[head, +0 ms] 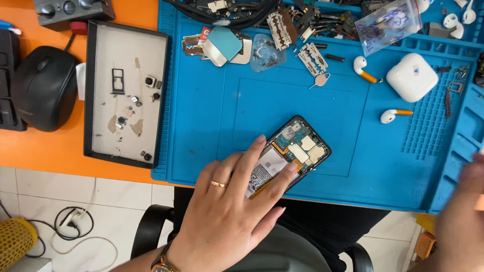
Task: The person repairs a disassembled smartphone by reconnecting internal ribbon cables and using a screwdriver to secure components. They test the device by turning it on and interacting with the touchscreen, then continue working on the internal assembly.
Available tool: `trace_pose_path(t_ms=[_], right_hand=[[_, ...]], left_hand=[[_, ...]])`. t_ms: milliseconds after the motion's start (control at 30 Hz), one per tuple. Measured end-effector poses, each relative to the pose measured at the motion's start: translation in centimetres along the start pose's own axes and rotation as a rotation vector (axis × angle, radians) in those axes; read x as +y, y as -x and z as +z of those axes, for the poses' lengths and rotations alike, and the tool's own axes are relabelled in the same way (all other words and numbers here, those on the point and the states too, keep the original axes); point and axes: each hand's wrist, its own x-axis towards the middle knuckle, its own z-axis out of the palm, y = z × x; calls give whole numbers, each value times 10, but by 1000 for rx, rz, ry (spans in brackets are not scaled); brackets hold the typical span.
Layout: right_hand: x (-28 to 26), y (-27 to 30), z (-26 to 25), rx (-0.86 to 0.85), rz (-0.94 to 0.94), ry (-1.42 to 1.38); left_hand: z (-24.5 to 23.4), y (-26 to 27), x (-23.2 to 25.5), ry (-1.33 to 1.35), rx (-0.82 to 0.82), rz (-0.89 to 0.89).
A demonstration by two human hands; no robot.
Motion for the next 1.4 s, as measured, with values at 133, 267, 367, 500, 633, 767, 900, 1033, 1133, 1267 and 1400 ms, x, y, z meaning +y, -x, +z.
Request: trace_pose_path(t_ms=[133, 267, 367, 500, 633, 767, 900, 1033, 1133, 1267, 1400], right_hand=[[-133, 4, -17, -55, -426, -127], [-154, 1, 1, -130, -639, -87], [-162, -5, 4, -146, -653, -93], [-163, -9, 7, -174, -650, -149], [-170, -11, 6, -196, -623, -184], [-175, -12, 6, -208, -595, -193], [-179, -9, 7, -182, -558, -217], [-183, -8, 6, -170, -520, -194], [-182, -9, 6, -177, -540, -203], [-181, -11, 3, -218, -561, -255], [-178, -11, 2, -226, -581, -290]], left_hand=[[1, -5, 3, -59, 46, -4], [2, -3, 2, -76, 55, -14], [2, 0, 0, -33, 59, -13], [2, 1, 2, -93, 120, 8], [6, 4, 1, -94, 109, 41], [8, 5, 2, -129, 102, 44], [9, 4, 5, -187, 98, 30], [11, 4, 9, -214, 74, 12], [10, 3, 10, -208, 78, 1], [10, 2, 10, -203, 83, -1], [11, 1, 9, -211, 101, 5]])
